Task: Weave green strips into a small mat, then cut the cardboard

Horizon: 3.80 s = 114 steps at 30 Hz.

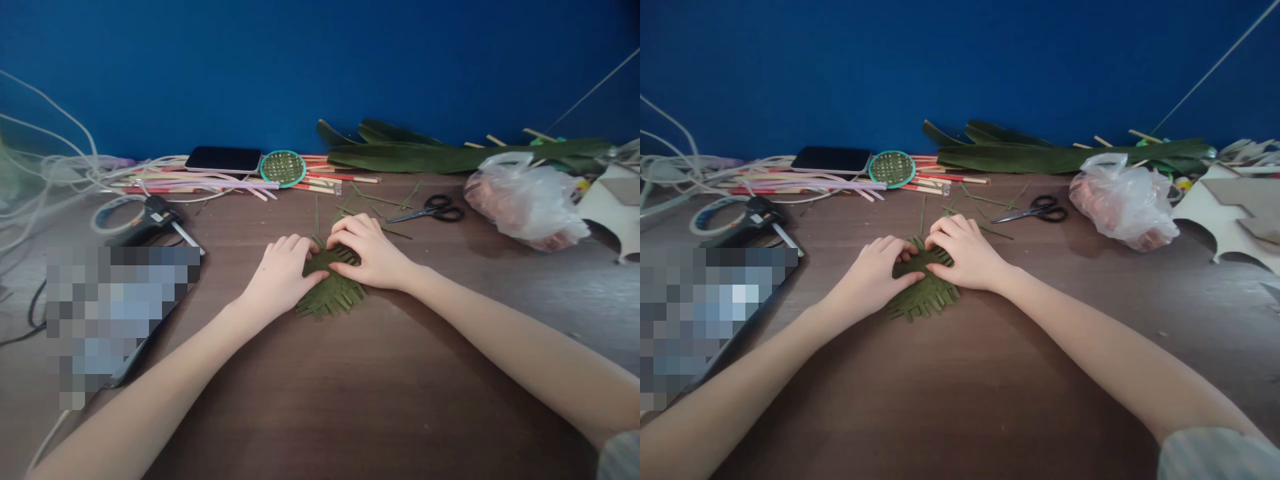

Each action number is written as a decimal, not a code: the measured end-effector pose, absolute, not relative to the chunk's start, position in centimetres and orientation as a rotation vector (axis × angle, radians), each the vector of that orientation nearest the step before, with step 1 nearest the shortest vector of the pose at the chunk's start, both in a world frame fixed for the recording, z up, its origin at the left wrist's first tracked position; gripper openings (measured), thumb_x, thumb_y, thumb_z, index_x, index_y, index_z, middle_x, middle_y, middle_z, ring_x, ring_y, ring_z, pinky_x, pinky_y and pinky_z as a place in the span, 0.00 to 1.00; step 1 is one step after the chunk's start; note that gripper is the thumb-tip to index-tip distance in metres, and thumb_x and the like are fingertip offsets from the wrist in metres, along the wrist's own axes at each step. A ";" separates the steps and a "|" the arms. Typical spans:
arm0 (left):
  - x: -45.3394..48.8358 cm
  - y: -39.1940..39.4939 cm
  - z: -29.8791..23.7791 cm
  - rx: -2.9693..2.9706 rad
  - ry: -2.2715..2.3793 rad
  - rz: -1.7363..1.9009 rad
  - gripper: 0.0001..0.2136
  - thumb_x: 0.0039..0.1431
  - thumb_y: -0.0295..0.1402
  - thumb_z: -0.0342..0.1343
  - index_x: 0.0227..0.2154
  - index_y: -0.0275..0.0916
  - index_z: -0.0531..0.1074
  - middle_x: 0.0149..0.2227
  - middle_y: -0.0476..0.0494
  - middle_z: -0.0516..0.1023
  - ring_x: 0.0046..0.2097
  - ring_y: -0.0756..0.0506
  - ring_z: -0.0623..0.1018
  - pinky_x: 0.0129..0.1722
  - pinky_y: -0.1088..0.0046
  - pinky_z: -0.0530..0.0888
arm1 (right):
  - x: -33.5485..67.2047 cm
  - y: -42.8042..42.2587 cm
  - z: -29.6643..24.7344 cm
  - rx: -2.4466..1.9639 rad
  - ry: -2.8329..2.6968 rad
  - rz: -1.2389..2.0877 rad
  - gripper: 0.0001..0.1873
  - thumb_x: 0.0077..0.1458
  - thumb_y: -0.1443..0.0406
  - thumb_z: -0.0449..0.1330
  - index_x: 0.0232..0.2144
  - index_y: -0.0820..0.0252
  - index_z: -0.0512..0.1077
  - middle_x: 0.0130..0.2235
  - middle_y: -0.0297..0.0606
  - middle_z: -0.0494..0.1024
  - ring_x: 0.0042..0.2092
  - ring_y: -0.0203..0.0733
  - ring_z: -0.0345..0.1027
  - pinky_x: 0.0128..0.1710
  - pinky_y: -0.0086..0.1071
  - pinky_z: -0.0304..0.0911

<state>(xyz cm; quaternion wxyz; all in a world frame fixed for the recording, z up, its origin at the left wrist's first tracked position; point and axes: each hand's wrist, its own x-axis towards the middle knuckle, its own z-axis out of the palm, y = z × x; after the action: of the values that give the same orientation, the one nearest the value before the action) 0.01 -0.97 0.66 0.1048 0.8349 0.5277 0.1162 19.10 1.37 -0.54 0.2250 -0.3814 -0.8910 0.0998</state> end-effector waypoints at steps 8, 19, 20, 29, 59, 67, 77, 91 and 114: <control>0.0 -1.0 0.8 2.459 1.558 0.338 0.11 0.53 0.36 0.57 0.37 0.38 0.67 0.36 0.45 0.71 0.41 0.43 0.69 0.41 0.66 0.64 | 19.0 1.4 -0.5 -1.041 -2.451 0.276 0.08 0.50 0.61 0.58 0.34 0.57 0.67 0.42 0.40 0.70 0.45 0.46 0.56 0.43 0.40 0.50; 0.1 -1.1 0.8 2.429 1.576 0.346 0.12 0.52 0.36 0.58 0.37 0.38 0.66 0.35 0.46 0.70 0.41 0.43 0.69 0.41 0.66 0.64 | 19.1 1.4 -0.7 -1.069 -2.426 0.286 0.12 0.48 0.62 0.59 0.37 0.58 0.65 0.44 0.42 0.69 0.47 0.49 0.56 0.44 0.41 0.51; 0.1 -1.1 0.8 2.426 1.590 0.352 0.12 0.52 0.36 0.58 0.37 0.38 0.66 0.35 0.46 0.70 0.41 0.43 0.69 0.41 0.66 0.64 | 19.1 1.4 -0.7 -1.068 -2.425 0.284 0.13 0.48 0.62 0.59 0.37 0.58 0.65 0.45 0.42 0.69 0.47 0.49 0.56 0.45 0.41 0.51; 0.2 -1.2 0.7 2.443 1.671 0.370 0.15 0.51 0.38 0.60 0.38 0.37 0.65 0.40 0.43 0.69 0.45 0.41 0.67 0.44 0.64 0.64 | 19.1 1.3 -0.7 -1.039 -2.436 0.273 0.11 0.49 0.62 0.58 0.37 0.57 0.67 0.46 0.41 0.69 0.50 0.48 0.56 0.47 0.42 0.50; 0.2 -1.1 0.5 2.446 1.680 0.346 0.16 0.51 0.39 0.59 0.39 0.36 0.67 0.41 0.42 0.69 0.46 0.40 0.68 0.45 0.63 0.64 | 19.1 1.4 -0.7 -1.036 -2.432 0.282 0.10 0.49 0.62 0.59 0.35 0.58 0.66 0.45 0.41 0.70 0.48 0.48 0.57 0.46 0.42 0.51; 0.2 -1.2 0.6 2.441 1.675 0.341 0.15 0.51 0.39 0.59 0.39 0.36 0.67 0.41 0.42 0.69 0.46 0.40 0.68 0.45 0.62 0.64 | 19.0 1.3 -0.8 -1.021 -2.446 0.285 0.12 0.49 0.62 0.58 0.39 0.57 0.67 0.46 0.41 0.70 0.50 0.48 0.56 0.48 0.43 0.51; 0.2 -1.2 0.8 2.457 1.671 0.335 0.13 0.52 0.37 0.58 0.38 0.38 0.66 0.41 0.44 0.69 0.45 0.41 0.68 0.44 0.63 0.65 | 19.2 1.5 -0.9 -1.007 -2.467 0.281 0.12 0.51 0.62 0.58 0.39 0.57 0.69 0.48 0.41 0.69 0.51 0.48 0.55 0.49 0.43 0.51; 0.4 -1.2 0.8 2.458 1.678 0.323 0.15 0.51 0.39 0.59 0.38 0.36 0.67 0.41 0.42 0.70 0.45 0.40 0.68 0.44 0.63 0.65 | 19.1 1.4 -0.8 -1.059 -2.399 0.277 0.12 0.47 0.62 0.60 0.35 0.58 0.64 0.48 0.43 0.69 0.50 0.49 0.57 0.48 0.43 0.51; 0.2 -1.3 0.7 2.484 1.664 0.331 0.14 0.52 0.39 0.58 0.38 0.37 0.66 0.41 0.42 0.70 0.45 0.40 0.68 0.44 0.63 0.65 | 19.1 1.2 -0.7 -1.037 -2.442 0.220 0.09 0.49 0.61 0.58 0.34 0.57 0.66 0.46 0.41 0.71 0.49 0.49 0.57 0.46 0.42 0.50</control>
<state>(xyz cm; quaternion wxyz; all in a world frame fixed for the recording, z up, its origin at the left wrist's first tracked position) 0.18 -1.26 0.74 0.0668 0.8240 0.5519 0.1098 19.12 1.25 -0.70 0.2373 -0.3785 -0.8911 0.0802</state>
